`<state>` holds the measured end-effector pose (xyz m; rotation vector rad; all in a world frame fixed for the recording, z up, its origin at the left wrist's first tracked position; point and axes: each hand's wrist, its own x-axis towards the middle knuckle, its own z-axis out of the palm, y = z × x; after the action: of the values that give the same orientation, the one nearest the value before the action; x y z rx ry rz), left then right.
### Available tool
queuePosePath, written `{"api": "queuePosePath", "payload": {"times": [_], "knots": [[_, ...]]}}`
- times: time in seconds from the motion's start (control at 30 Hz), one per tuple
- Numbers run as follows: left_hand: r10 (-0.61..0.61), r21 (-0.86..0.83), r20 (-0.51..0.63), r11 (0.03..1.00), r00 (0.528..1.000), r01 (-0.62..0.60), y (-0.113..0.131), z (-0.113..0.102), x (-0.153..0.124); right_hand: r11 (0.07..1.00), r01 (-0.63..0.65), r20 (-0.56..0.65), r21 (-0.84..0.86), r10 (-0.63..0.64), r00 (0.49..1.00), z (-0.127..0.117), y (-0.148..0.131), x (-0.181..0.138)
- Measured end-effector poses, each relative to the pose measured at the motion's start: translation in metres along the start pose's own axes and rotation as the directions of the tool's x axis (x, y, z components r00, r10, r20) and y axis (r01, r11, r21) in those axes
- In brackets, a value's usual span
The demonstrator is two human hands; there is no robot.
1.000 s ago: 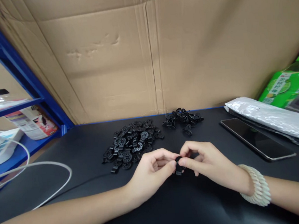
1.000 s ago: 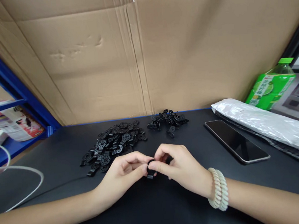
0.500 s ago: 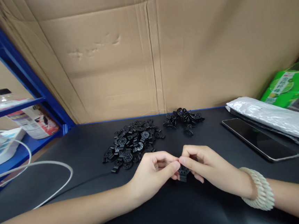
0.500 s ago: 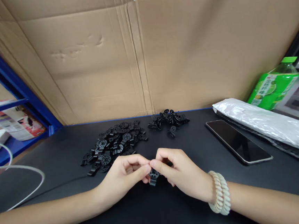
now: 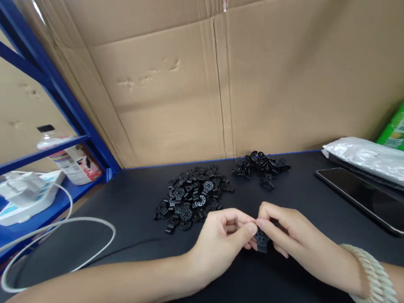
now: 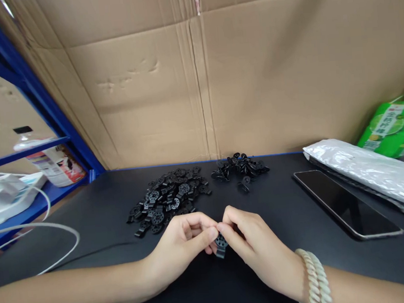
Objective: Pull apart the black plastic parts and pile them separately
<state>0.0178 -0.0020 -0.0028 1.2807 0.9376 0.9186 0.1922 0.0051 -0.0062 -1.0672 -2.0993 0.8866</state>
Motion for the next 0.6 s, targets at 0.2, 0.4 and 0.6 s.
{"api": "queuePosePath", "payload": {"times": [0.2, 0.4, 0.6], "knots": [[0.073, 0.008, -0.045, 0.997, 0.996, -0.072, -0.008, -0.001, -0.004, 0.979, -0.059, 0.149, 0.194, 0.03, 0.988, -0.002, 0.005, 0.001], [0.189, 0.296, -0.023, 0.939, 0.982, -0.174, 0.016, -0.023, -0.005, 0.988, -0.008, 0.188, 0.155, -0.022, 0.982, -0.005, 0.006, 0.003], [0.4, 0.78, -0.149, 0.61, 0.904, -0.141, 0.046, -0.09, -0.004, 0.953, -0.107, 0.231, 0.282, 0.041, 0.972, -0.004, 0.007, 0.002]]}}
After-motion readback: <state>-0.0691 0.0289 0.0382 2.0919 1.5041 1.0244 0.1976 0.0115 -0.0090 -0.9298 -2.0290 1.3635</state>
